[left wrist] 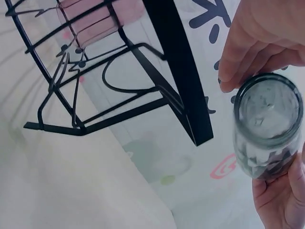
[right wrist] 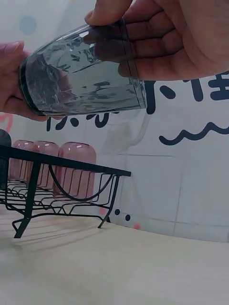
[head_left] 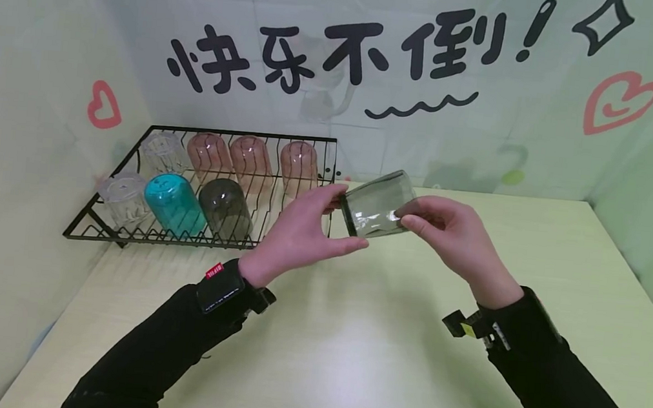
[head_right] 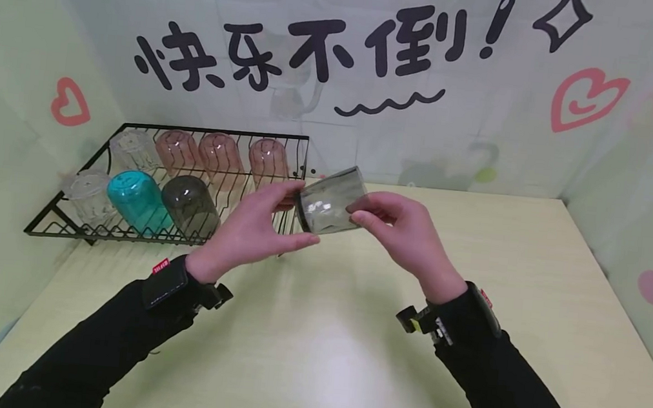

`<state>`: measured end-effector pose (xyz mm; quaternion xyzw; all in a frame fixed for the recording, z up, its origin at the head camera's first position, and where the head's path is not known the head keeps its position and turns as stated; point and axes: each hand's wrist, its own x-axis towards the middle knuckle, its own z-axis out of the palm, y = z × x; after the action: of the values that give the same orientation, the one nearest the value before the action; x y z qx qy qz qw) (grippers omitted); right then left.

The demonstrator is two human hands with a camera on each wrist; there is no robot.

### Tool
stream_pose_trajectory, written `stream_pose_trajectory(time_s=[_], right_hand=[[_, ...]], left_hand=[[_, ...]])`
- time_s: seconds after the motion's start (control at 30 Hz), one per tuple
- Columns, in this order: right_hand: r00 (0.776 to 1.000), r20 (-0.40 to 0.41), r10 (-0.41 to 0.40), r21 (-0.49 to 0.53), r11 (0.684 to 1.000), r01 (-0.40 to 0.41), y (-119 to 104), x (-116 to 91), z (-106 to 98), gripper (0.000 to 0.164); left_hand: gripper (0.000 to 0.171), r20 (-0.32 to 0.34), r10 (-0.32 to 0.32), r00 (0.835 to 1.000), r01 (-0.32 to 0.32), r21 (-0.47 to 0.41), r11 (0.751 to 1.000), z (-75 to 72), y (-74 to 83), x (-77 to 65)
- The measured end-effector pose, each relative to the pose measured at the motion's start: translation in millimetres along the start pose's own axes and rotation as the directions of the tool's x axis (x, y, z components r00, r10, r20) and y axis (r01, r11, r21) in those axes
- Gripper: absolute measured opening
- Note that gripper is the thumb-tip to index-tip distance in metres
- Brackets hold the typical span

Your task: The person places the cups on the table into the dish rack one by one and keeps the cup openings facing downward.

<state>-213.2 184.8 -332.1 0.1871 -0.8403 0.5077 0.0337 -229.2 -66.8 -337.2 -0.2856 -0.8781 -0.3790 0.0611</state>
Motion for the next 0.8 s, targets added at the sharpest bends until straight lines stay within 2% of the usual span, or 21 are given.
stream_pose_trajectory(time_s=[0.2, 0.37, 0.47, 0.63, 0.8], right_hand=[[0.996, 0.008, 0.088, 0.161, 0.983, -0.088, -0.8, -1.5, -0.1, 0.026], [0.997, 0.015, 0.073, 0.226, 0.971, -0.074, -1.7, 1.5, 4.3, 0.024], [0.997, 0.040, 0.060, 0.217, 0.974, -0.067, -2.9, 2.2, 6.1, 0.024], [0.996, 0.063, 0.055, 0.175, 0.982, -0.066, 0.7, 1.5, 5.1, 0.028], [0.996, 0.061, 0.066, 0.143, 0.987, -0.074, 11.2, -0.2, -1.2, 0.030]], left_hand=[[0.079, -0.051, -0.049, 0.998, 0.043, -0.112, 0.993, 2.0, 3.8, 0.7], [0.071, -0.106, -0.029, 0.994, 0.010, -0.173, 0.985, -0.5, 2.4, 0.2], [0.066, -0.122, -0.014, 0.992, -0.009, -0.187, 0.982, -6.3, 3.0, -0.8], [0.066, -0.119, -0.004, 0.993, -0.007, -0.092, 0.996, -25.7, 6.6, -2.9], [0.066, -0.070, -0.011, 0.997, 0.017, 0.086, 0.996, -50.9, 6.1, -2.6]])
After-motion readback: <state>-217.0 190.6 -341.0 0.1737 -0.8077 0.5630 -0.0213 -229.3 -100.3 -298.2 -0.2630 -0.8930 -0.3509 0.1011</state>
